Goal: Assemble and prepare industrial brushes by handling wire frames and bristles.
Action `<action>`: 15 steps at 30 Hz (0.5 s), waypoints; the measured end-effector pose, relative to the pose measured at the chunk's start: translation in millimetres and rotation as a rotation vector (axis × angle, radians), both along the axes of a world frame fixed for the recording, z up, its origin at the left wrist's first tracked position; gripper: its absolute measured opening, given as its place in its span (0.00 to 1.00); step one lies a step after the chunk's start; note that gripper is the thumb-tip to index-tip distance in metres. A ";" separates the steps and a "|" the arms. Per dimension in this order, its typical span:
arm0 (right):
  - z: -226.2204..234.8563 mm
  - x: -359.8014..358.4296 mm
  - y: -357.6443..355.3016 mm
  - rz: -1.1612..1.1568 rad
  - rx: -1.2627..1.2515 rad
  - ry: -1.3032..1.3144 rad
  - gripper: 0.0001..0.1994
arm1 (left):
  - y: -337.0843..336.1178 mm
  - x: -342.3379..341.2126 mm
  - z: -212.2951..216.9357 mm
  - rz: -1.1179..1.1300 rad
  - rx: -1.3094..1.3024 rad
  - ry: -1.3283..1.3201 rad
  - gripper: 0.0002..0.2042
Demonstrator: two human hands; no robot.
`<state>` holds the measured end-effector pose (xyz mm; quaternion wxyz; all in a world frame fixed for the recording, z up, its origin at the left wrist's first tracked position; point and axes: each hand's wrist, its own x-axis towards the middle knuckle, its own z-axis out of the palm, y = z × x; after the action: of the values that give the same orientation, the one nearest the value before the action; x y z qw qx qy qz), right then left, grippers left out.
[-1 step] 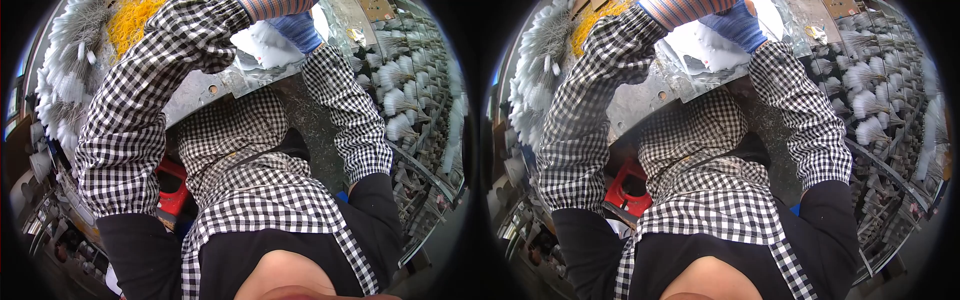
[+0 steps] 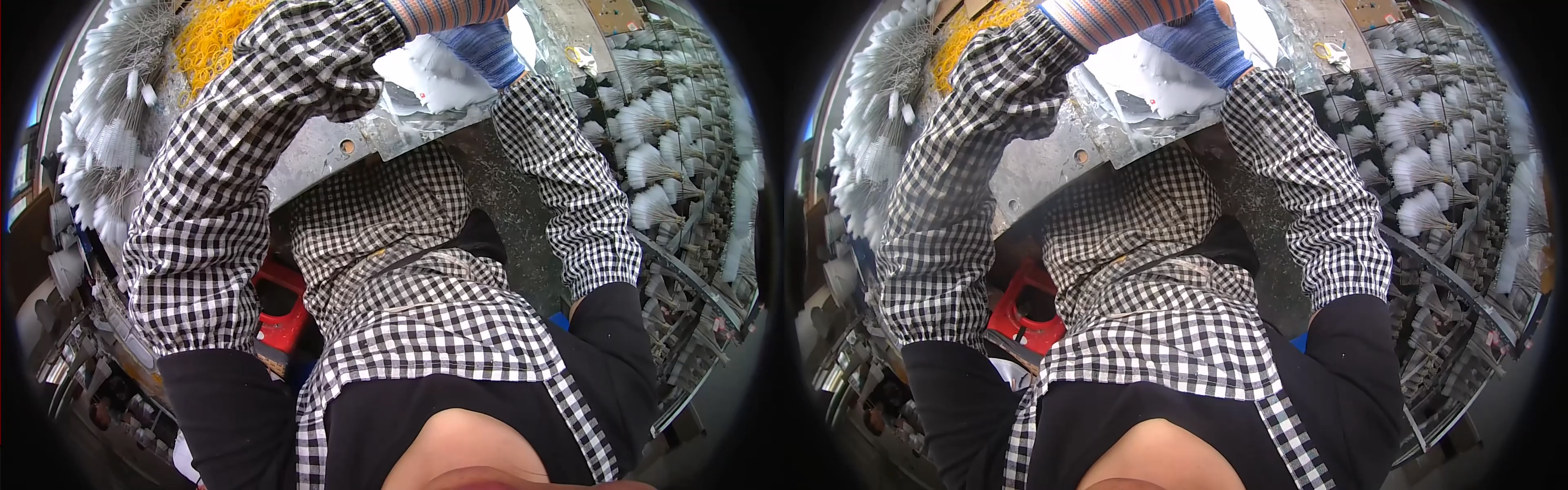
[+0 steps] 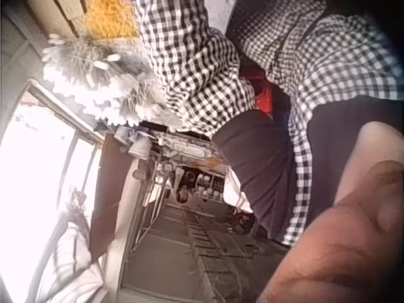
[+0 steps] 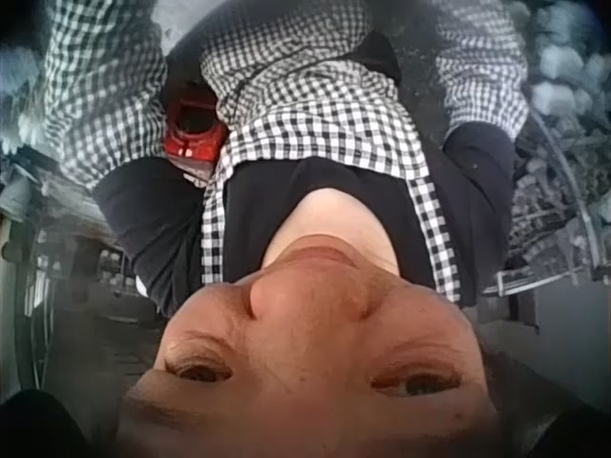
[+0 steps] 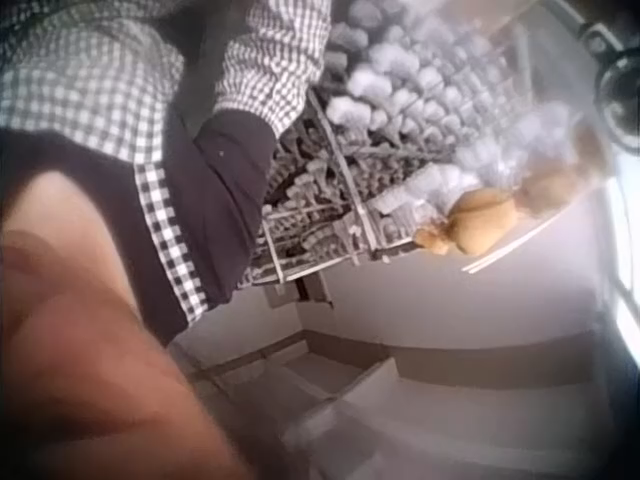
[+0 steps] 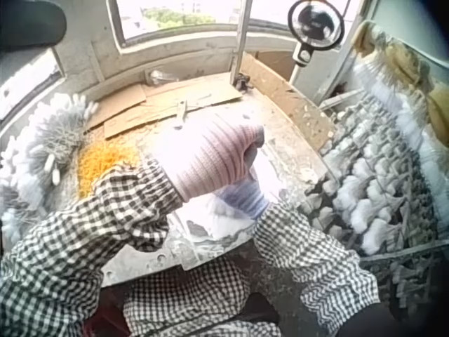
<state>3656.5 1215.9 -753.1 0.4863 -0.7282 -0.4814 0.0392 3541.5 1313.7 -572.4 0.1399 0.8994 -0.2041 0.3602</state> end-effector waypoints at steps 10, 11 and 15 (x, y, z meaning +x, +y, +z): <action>10.3 -4.1 -2.1 -0.177 -0.062 -0.595 0.27 | 0.4 0.0 2.1 0.021 0.001 -0.022 0.05; 6.9 -1.0 1.4 -0.179 -0.067 -0.598 0.27 | 0.4 0.5 1.4 0.017 -0.002 -0.025 0.05; -11.1 11.1 14.7 -0.189 -0.193 -0.276 0.23 | -1.7 4.1 4.9 0.013 0.009 0.017 0.05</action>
<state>3667.6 1230.6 -764.2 0.3453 -0.8117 -0.4670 -0.0609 3545.7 1312.0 -567.5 0.1353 0.9043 -0.1989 0.3527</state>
